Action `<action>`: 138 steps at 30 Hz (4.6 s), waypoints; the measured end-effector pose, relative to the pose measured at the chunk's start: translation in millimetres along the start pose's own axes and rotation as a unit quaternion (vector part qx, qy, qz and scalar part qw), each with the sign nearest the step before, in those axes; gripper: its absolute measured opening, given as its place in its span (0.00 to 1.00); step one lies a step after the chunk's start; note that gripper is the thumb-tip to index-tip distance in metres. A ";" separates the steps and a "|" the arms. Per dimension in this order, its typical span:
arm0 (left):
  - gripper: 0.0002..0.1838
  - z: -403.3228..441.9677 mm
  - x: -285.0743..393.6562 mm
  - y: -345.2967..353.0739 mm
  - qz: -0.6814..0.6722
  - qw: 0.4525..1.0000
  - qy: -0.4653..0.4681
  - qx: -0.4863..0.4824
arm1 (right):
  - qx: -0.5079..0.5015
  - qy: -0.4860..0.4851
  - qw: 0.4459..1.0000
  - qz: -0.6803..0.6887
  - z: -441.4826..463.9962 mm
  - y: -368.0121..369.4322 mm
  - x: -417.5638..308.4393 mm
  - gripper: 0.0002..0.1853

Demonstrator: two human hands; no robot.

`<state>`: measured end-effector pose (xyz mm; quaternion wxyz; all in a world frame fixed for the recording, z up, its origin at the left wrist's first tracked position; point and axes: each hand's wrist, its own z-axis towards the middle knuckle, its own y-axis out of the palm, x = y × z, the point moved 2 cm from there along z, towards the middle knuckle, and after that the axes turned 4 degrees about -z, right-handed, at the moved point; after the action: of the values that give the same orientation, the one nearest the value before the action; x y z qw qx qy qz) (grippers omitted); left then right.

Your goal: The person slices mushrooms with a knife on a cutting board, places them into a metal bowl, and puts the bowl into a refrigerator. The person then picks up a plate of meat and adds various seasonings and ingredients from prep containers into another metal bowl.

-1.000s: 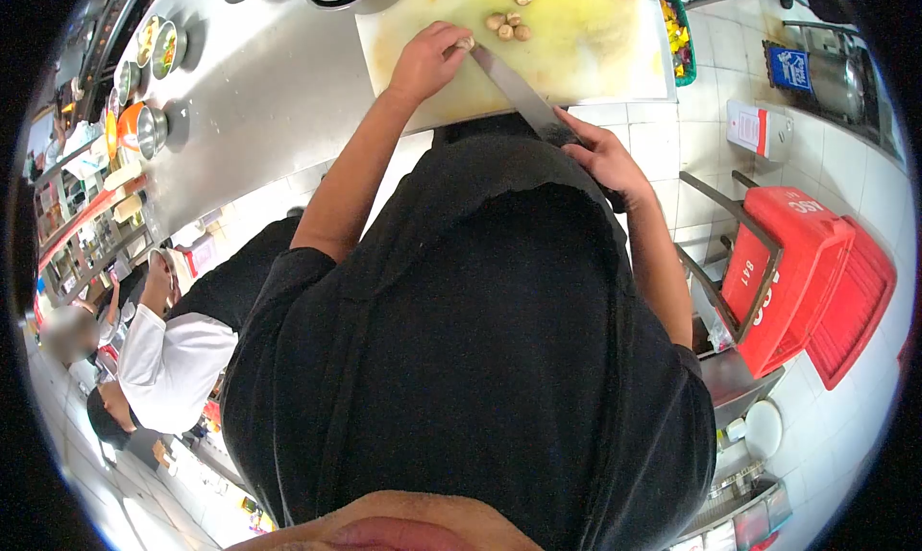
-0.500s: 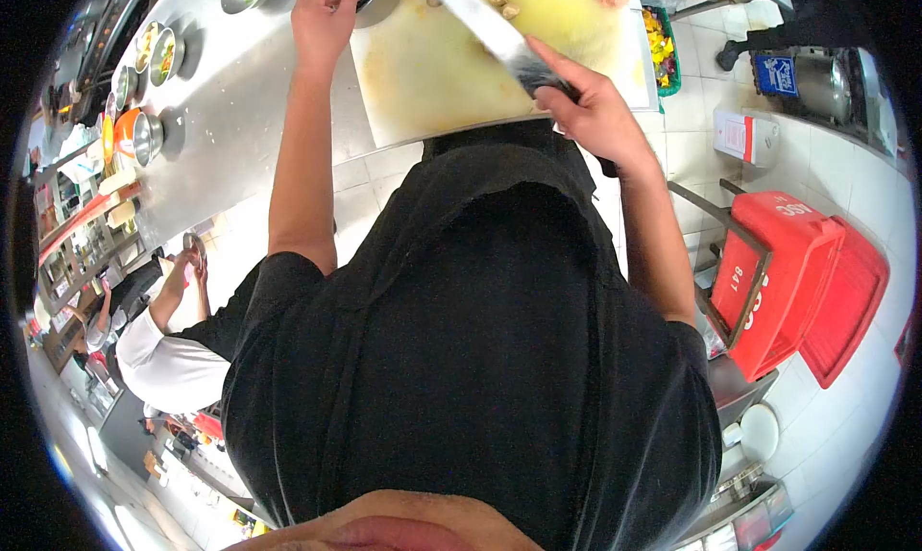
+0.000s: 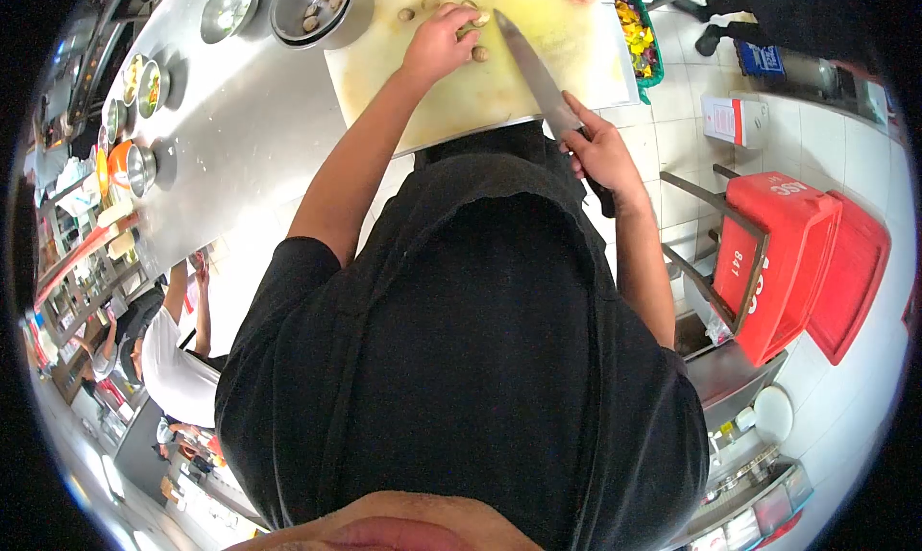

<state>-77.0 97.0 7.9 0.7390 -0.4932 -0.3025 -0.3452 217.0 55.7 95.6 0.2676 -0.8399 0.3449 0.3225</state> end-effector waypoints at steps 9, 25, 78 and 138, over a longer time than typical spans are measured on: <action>0.09 21.6 -11.4 35.6 0.034 0.999 -0.013 -0.005 | 0.005 -0.022 1.000 0.015 1.1 9.1 7.6 0.33; 0.09 23.3 -9.8 46.6 0.024 0.994 -0.102 0.011 | 0.076 -0.106 0.970 -0.202 -2.9 7.0 -22.9 0.31; 0.14 -2.8 -20.4 -178.4 0.130 0.955 -0.027 0.265 | 0.039 -0.141 0.984 -0.104 12.4 -20.9 -63.2 0.32; 0.16 35.2 -15.7 25.9 0.007 0.998 -0.044 -0.051 | -0.082 -0.014 0.994 0.073 54.4 -47.1 36.3 0.32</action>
<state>-68.8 140.5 -6.3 0.7017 -0.5467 -0.3131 -0.3326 253.1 106.7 44.7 0.1785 -0.8270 0.3742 0.3797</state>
